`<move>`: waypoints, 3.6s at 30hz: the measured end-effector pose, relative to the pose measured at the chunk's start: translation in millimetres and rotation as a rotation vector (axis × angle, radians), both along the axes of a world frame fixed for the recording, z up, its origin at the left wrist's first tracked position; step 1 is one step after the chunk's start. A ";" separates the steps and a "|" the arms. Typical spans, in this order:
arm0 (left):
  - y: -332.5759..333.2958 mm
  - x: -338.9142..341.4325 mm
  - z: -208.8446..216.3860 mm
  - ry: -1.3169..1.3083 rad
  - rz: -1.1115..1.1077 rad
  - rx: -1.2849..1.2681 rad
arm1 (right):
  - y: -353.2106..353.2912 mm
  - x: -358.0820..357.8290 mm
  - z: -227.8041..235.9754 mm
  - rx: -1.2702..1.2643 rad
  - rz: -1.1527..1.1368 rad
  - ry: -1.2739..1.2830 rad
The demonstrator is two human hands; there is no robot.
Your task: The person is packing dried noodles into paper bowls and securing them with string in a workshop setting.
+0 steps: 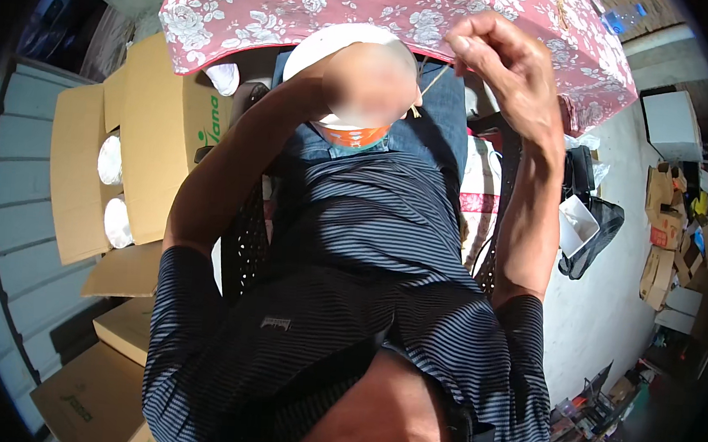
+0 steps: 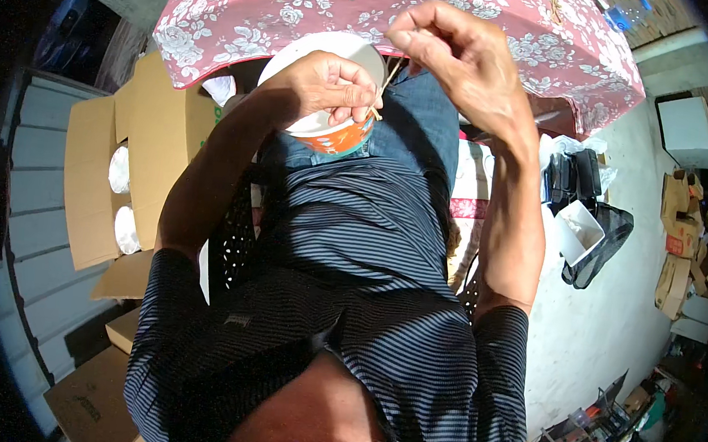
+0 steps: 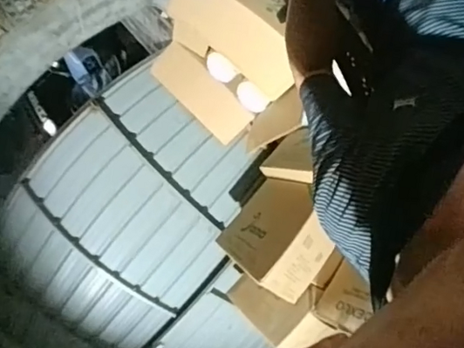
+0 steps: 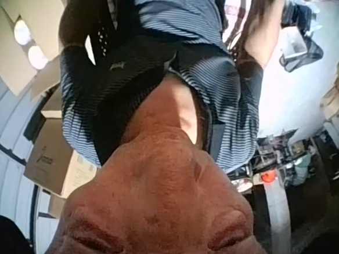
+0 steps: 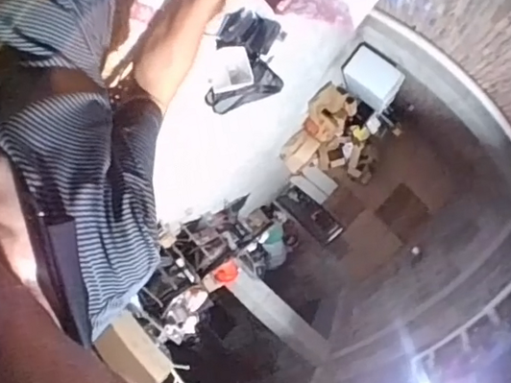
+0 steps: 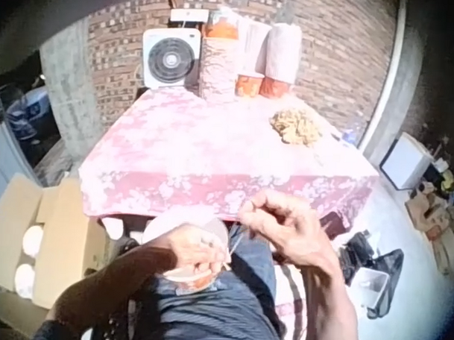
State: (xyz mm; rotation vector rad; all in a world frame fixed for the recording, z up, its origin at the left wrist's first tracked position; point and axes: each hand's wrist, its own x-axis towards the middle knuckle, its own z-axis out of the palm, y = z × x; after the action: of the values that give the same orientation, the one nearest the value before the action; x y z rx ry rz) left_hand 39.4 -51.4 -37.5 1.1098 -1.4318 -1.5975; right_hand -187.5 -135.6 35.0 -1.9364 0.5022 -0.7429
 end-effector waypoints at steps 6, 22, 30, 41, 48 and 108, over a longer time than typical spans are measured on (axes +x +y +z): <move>-0.4 2.0 -2.3 -0.008 -0.014 -0.002 | -18.5 3.7 -41.8 0.012 -0.131 0.009; -4.1 9.3 -16.9 0.133 -0.016 0.020 | 46.8 1.2 -72.7 -0.056 -0.185 0.160; -3.6 6.9 -15.0 0.104 -0.028 -0.016 | 45.6 0.4 -71.7 0.080 -0.149 0.188; 2.2 12.8 -20.6 0.323 0.010 0.137 | 54.5 -9.8 -83.6 0.036 -0.181 0.169; 3.6 19.2 -25.8 0.417 0.086 0.183 | 61.9 -7.2 -84.5 0.032 -0.208 0.203; 20.7 -14.3 -10.8 0.005 0.177 -0.198 | 64.5 -9.2 -85.1 0.426 -0.240 0.003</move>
State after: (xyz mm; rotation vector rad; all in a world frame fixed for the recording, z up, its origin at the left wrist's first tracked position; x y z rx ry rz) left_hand 25.1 -30.8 -48.3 1.0832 -1.4124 -1.3047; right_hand -196.7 -71.1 -50.1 -1.4963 0.8335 -0.7159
